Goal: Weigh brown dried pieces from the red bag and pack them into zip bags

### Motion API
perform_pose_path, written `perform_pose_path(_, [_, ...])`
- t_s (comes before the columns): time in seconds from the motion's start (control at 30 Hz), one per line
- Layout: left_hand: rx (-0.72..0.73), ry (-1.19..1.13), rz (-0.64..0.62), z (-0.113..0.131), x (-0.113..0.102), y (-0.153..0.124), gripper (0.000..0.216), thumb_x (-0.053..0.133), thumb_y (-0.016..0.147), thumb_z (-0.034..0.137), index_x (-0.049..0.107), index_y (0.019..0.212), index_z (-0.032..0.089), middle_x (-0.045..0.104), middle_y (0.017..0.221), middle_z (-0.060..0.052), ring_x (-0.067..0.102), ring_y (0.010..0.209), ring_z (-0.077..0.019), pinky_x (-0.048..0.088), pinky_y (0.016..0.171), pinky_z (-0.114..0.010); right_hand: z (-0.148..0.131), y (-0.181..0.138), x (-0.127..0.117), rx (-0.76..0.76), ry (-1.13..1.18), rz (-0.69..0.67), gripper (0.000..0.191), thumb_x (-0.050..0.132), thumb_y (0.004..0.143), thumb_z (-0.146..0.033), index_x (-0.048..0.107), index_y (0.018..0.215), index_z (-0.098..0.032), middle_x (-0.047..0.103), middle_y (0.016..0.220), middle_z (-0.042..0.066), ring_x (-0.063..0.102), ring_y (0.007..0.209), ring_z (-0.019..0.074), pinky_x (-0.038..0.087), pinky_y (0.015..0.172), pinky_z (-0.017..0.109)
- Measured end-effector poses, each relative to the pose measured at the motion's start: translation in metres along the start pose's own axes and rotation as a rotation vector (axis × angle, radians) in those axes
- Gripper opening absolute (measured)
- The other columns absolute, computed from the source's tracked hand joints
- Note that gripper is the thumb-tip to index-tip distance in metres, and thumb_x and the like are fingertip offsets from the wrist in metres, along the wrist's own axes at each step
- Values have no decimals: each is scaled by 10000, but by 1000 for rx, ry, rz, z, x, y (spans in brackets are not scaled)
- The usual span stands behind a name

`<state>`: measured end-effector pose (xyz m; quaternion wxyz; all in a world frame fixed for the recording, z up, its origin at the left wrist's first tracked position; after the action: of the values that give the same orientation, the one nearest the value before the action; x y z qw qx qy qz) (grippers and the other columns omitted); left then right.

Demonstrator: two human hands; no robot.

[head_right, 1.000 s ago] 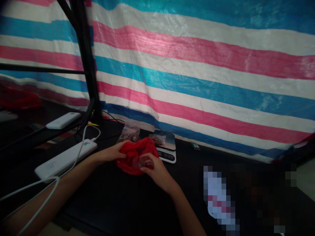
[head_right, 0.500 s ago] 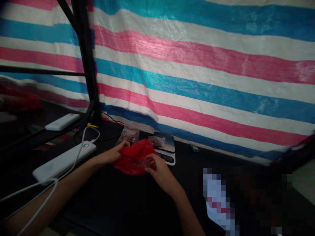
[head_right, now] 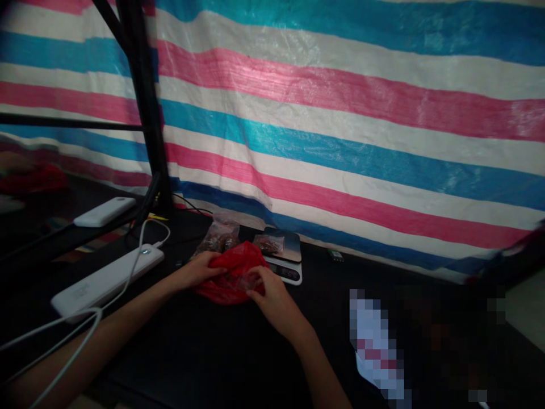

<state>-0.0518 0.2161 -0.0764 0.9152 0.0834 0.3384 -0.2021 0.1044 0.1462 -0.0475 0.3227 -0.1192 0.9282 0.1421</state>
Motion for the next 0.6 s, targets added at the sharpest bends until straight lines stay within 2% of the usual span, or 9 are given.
perform_pose_path(0.27, [-85,-615,-126,1,14,0,396,695,586,351,618,879,96,671,744,-43,610,642,-158,474,624,-260,1,1,3,-15,12,11,300,554,700,-93,551,975,-211,597,951,14,563,856,153,444,769,289])
perform_pose_path(0.47, [-152,-758,-109,2,16,-5,428,717,591,297,605,978,151,685,859,-30,632,735,-157,489,704,-259,9,2,8,11,87,-6,294,536,706,-78,541,970,-208,606,911,13,581,823,150,468,734,282])
perform_pose_path(0.6, [-168,-785,-114,0,18,-5,456,736,563,279,600,975,140,685,870,-39,636,750,-169,490,731,-275,11,2,9,16,77,-4,296,542,702,-78,544,964,-215,609,904,10,586,815,149,475,723,281])
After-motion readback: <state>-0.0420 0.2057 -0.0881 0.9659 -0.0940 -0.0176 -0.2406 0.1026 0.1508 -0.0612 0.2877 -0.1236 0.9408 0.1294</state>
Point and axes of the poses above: each hand's wrist, its own y-axis towards the middle knuckle, its own x-axis out of the palm, z = x × y, the point moved 8 cm from there along y, towards the middle knuckle
